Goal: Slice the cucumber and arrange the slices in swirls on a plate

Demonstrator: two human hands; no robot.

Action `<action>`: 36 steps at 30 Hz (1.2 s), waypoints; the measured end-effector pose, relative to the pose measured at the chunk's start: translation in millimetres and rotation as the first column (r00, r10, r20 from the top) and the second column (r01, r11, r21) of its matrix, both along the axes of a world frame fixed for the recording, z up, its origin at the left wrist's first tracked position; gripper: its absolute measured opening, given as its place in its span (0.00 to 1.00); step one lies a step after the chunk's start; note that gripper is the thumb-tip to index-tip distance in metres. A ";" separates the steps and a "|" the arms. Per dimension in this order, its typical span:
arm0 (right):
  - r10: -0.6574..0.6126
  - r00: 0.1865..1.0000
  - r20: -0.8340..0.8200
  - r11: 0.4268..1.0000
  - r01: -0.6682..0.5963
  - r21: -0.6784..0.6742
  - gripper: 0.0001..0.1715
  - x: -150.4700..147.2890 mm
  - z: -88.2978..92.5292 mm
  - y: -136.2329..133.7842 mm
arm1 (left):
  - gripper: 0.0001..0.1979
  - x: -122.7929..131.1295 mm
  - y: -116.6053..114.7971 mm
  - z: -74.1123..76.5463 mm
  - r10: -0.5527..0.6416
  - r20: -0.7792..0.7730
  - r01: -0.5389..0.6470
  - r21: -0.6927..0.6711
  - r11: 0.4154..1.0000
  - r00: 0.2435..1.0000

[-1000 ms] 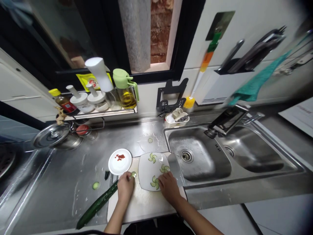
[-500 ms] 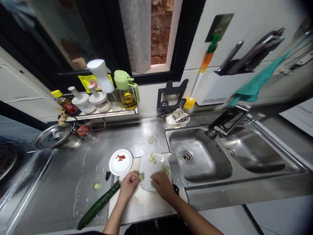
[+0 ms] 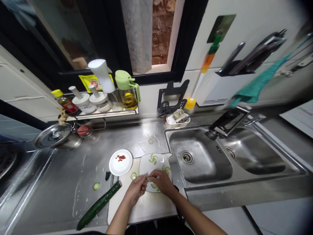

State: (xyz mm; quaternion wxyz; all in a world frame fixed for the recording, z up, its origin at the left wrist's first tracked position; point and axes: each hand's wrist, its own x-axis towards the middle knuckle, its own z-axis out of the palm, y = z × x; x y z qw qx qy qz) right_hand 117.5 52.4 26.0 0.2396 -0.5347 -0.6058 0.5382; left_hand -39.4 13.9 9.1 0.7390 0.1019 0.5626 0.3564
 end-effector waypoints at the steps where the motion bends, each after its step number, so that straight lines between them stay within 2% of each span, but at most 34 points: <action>1: 0.015 1.000 0.017 1.000 -0.015 0.019 0.06 0.5 2.0 -0.1 | 0.23 2.1 0.1 0.2 0.027 0.048 -0.025 -0.049 0.998 0.998; 6: 0.074 0.992 0.105 0.987 -0.088 0.133 0.06 3.3 6.1 -0.6 | 0.14 9.9 3.6 -0.7 0.130 0.239 -0.082 -0.203 0.976 0.962; 9: 0.064 0.990 0.122 0.980 -0.086 0.180 0.05 5.5 2.8 -0.2 | 0.10 9.7 7.2 -2.3 0.164 0.294 -0.111 -0.189 0.976 0.942; 11: 0.055 0.990 0.127 0.981 -0.077 0.177 0.04 6.8 1.0 1.1 | 0.11 8.3 9.4 -3.5 0.188 0.286 -0.147 -0.158 0.976 0.940; 17: 0.072 0.982 0.176 0.996 -0.081 0.042 0.08 6.8 -0.2 9.1 | 0.18 3.0 11.7 -11.7 0.193 0.098 -0.194 0.001 0.981 0.976; 20: 0.067 0.972 0.227 0.997 -0.076 0.030 0.09 4.3 -3.5 14.2 | 0.16 -1.4 12.6 -17.4 0.129 -0.064 -0.123 0.099 0.987 0.990; 23: 0.077 0.954 0.290 0.995 -0.090 0.032 0.09 0.3 -7.4 20.0 | 0.14 -5.6 14.5 -19.9 0.051 -0.238 -0.004 0.193 0.981 0.970; 26: 0.102 0.930 0.354 0.992 -0.122 0.035 0.10 -5.1 -10.1 26.5 | 0.12 -7.7 15.3 -19.3 0.044 -0.434 0.083 0.269 0.960 0.900; 30: 0.135 0.888 0.440 0.984 -0.171 0.042 0.10 -14.0 -13.8 34.3 | 0.10 -8.1 13.3 -18.3 0.059 -0.674 0.199 0.299 0.933 0.736; 36: 0.160 0.816 0.556 0.972 -0.229 0.056 0.09 -27.1 -19.8 40.2 | 0.08 -10.3 12.1 -19.2 0.058 -0.867 0.376 0.274 0.885 0.494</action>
